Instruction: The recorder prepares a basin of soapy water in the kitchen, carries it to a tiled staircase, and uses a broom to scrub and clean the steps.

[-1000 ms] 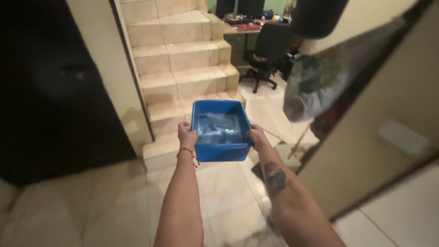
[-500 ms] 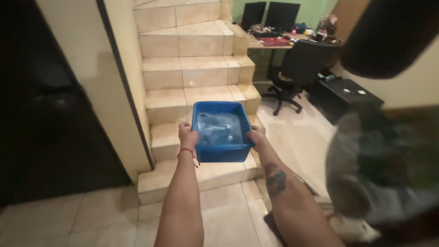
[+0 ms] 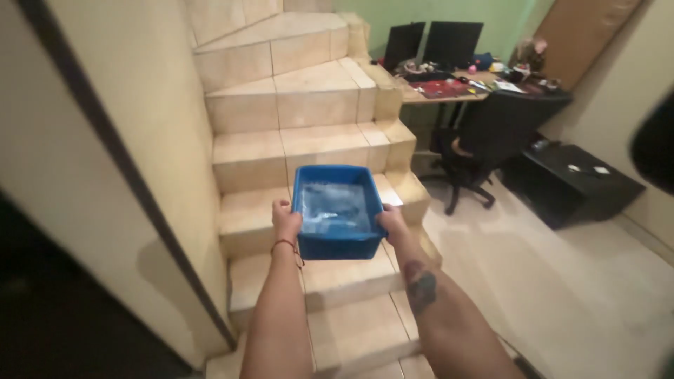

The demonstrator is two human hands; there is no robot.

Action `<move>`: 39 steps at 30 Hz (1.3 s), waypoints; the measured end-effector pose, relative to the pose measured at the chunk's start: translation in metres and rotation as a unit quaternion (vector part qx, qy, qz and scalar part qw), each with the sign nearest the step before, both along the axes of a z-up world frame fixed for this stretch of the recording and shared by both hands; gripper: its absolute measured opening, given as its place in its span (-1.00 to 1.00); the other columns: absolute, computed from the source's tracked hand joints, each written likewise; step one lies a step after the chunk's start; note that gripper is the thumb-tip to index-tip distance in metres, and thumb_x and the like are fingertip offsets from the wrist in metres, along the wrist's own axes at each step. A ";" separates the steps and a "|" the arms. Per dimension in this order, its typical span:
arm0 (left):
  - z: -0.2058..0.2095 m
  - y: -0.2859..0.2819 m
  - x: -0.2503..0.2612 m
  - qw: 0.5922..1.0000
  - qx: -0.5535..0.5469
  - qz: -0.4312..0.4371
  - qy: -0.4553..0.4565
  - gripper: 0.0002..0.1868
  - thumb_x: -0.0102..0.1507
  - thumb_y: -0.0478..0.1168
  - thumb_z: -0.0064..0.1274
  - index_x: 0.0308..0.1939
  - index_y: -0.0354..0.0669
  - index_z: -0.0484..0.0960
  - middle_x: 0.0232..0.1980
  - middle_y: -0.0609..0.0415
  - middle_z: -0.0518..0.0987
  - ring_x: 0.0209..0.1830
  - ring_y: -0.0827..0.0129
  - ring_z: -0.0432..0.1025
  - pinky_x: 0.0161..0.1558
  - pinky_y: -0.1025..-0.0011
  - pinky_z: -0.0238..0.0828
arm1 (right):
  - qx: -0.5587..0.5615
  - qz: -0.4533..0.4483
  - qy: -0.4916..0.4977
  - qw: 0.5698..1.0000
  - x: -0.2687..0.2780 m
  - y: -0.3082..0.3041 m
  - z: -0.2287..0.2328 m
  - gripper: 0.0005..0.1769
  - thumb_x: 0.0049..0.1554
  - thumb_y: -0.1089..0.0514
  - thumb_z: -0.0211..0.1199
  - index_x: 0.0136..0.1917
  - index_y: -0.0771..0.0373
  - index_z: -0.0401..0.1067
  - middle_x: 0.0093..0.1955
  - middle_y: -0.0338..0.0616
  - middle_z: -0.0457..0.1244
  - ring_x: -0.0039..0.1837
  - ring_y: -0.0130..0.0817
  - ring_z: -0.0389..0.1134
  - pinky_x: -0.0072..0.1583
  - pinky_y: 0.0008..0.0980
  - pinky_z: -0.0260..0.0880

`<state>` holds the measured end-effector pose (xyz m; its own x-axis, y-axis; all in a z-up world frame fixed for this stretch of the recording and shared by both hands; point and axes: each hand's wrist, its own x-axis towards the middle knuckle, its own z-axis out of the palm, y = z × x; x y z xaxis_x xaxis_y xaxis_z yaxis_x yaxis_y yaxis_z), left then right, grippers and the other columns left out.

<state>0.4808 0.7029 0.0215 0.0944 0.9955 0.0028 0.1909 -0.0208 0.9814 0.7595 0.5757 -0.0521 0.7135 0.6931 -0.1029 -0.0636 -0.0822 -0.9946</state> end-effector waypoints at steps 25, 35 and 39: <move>0.059 0.506 0.302 0.995 0.079 0.043 -0.043 -0.54 0.00 -0.41 -0.02 0.00 -0.29 0.41 -0.17 -0.25 0.67 -0.17 0.03 0.59 -0.06 0.27 0.50 | -0.029 0.073 0.009 0.997 0.290 0.477 0.158 -0.52 -0.12 0.46 0.09 0.10 0.47 0.52 -0.18 0.04 0.37 -0.21 -0.15 0.40 -0.21 -0.21 0.41; 0.115 0.645 0.329 0.998 0.050 0.036 -0.013 -0.52 0.02 -0.39 0.02 0.05 -0.35 0.41 -0.12 -0.30 0.59 -0.12 -0.02 0.52 -0.04 0.22 0.45 | -0.072 0.069 0.059 0.993 0.324 0.621 0.203 -0.49 -0.13 0.50 0.09 0.10 0.37 0.52 -0.18 0.02 0.37 -0.23 -0.18 0.38 -0.23 -0.23 0.38; 0.151 0.664 0.328 0.999 -0.044 0.012 -0.026 -0.48 0.03 -0.39 -0.03 0.10 -0.31 0.36 -0.15 -0.26 0.60 -0.19 0.02 0.53 -0.12 0.21 0.47 | -0.086 0.062 0.096 0.990 0.328 0.656 0.209 -0.53 -0.12 0.50 0.07 0.06 0.38 0.52 -0.24 0.01 0.32 -0.29 -0.16 0.34 -0.31 -0.20 0.33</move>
<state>0.8086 1.3672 0.1727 0.0724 0.9941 -0.0811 0.1390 0.0705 0.9878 1.0875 1.2312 0.1570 0.5808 0.7339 -0.3523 -0.2285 -0.2684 -0.9358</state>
